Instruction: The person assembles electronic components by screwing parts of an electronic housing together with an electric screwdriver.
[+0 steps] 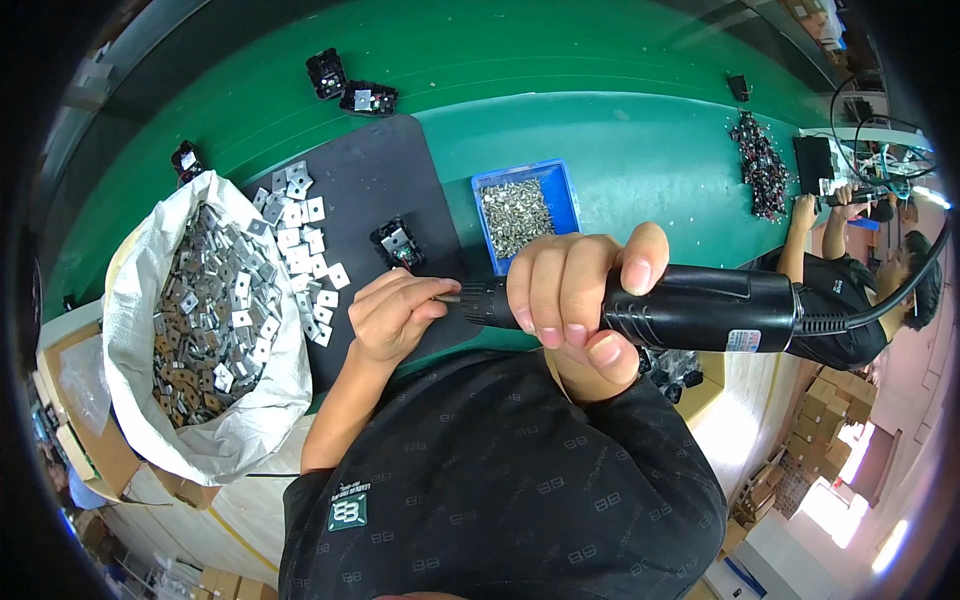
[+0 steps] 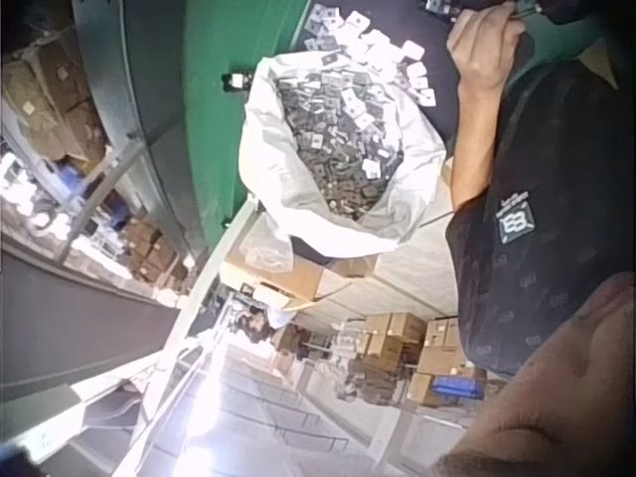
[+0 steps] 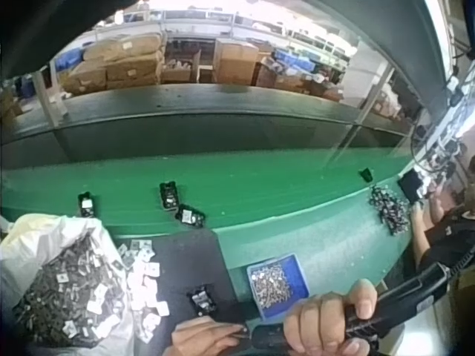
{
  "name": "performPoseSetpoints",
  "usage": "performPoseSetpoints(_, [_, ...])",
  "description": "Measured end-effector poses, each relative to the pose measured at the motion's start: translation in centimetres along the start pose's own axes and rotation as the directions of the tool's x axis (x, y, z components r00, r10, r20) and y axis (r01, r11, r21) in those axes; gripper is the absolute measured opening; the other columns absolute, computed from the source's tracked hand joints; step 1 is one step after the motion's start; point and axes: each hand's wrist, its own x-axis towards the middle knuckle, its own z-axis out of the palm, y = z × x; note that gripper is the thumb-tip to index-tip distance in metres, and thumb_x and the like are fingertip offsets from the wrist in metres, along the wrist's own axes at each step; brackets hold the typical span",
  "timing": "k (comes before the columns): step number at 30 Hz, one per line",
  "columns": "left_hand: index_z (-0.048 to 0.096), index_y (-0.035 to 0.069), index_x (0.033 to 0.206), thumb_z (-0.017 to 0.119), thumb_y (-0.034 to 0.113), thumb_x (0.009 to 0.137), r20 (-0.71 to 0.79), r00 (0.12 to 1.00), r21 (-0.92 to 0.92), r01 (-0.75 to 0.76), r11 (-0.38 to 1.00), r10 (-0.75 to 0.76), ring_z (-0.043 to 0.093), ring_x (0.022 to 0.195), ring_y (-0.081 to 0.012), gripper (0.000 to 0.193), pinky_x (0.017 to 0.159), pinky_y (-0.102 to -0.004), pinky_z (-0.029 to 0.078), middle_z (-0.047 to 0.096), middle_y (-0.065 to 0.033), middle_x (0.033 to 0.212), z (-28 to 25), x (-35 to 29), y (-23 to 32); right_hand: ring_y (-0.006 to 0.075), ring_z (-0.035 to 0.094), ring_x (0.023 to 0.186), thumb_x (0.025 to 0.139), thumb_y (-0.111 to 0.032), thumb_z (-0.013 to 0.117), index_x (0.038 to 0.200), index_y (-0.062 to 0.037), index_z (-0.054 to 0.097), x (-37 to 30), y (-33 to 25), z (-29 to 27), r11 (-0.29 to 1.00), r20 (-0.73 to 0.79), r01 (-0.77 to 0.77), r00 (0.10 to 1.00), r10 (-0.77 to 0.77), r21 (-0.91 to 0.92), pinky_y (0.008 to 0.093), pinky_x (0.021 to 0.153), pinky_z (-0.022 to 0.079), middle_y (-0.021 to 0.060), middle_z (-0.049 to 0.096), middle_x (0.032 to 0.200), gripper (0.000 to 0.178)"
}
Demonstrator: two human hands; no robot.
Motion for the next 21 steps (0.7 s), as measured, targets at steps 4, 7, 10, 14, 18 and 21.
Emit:
performPoseSetpoints(4, [0.065, -0.005, 0.088, 0.070, 0.014, 0.081, 0.003, 1.000, -0.043, 0.008, 0.999, -0.008, 0.065, 0.062, -0.0218, 0.021, 0.053, -0.0267, 0.048, 0.069, -0.0128, 0.079, -0.05, 0.08, -0.12, 0.0062, 0.053, 0.059, 0.081, -0.011, 0.064, 0.115, -0.0199, 0.047, 0.40, 0.31, -0.02, 1.000, 0.011, -0.013, 1.000, 0.013, -0.018, 0.0215, 0.056, 0.043, -0.0056, 0.054, 0.070, 0.040])
performPoseSetpoints(7, [0.065, -0.006, 0.091, 0.069, 0.003, 0.078, 0.038, 0.998, -0.011, 0.060, 0.998, -0.059, 0.066, 0.065, -0.0225, 0.016, 0.055, -0.0279, 0.049, 0.069, -0.0138, 0.081, -0.19, 0.20, 0.12, 0.0060, 0.053, 0.060, 0.081, -0.011, 0.064, 0.115, -0.0199, 0.047, 0.39, 0.61, -0.27, 0.999, -0.015, -0.030, 0.999, 0.029, -0.012, 0.0215, 0.056, 0.043, -0.0056, 0.053, 0.070, 0.039])
performPoseSetpoints(10, [0.065, -0.007, 0.094, 0.066, -0.004, 0.075, 0.037, 0.996, -0.022, 0.082, 0.996, -0.082, 0.066, 0.066, -0.0230, 0.020, 0.056, -0.0287, 0.049, 0.069, -0.0138, 0.083, -0.31, 0.31, 0.15, 0.0060, 0.053, 0.060, 0.081, -0.012, 0.064, 0.115, -0.0201, 0.047, 0.62, 0.59, -0.33, 1.000, -0.012, -0.027, 1.000, 0.027, -0.013, 0.0214, 0.056, 0.043, -0.0058, 0.053, 0.070, 0.039])
performPoseSetpoints(14, [0.065, -0.006, 0.096, 0.066, -0.003, 0.075, 0.043, 0.994, 0.003, 0.098, 0.995, -0.098, 0.065, 0.067, -0.0231, 0.021, 0.057, -0.0285, 0.049, 0.069, -0.0131, 0.084, -0.35, 0.49, 0.07, 0.0060, 0.053, 0.060, 0.081, -0.012, 0.064, 0.115, -0.0206, 0.047, 0.68, 0.70, -0.28, 0.999, -0.014, -0.032, 0.999, 0.032, -0.018, 0.0214, 0.056, 0.043, -0.0057, 0.053, 0.070, 0.039])
performPoseSetpoints(18, [0.065, -0.006, 0.096, 0.067, -0.004, 0.075, 0.070, 0.988, 0.005, 0.135, 0.991, -0.135, 0.065, 0.066, -0.0232, 0.021, 0.058, -0.0289, 0.050, 0.069, -0.0131, 0.085, -0.50, 0.41, -0.01, 0.0062, 0.052, 0.059, 0.081, -0.012, 0.064, 0.114, -0.0212, 0.047, 0.56, 0.92, -0.33, 0.999, -0.003, -0.029, 1.000, 0.029, -0.033, 0.0219, 0.056, 0.043, -0.0057, 0.053, 0.070, 0.039])
performPoseSetpoints(21, [0.065, -0.006, 0.095, 0.068, -0.004, 0.073, 0.074, 0.988, -0.001, 0.135, 0.991, -0.134, 0.065, 0.067, -0.0237, 0.022, 0.059, -0.0295, 0.050, 0.069, -0.0134, 0.085, -0.75, 0.50, 0.08, 0.0064, 0.052, 0.059, 0.080, -0.012, 0.064, 0.114, -0.0213, 0.047, 0.49, 0.97, -0.23, 0.998, 0.006, -0.030, 1.000, 0.031, -0.050, 0.0221, 0.056, 0.043, -0.0059, 0.053, 0.070, 0.039])
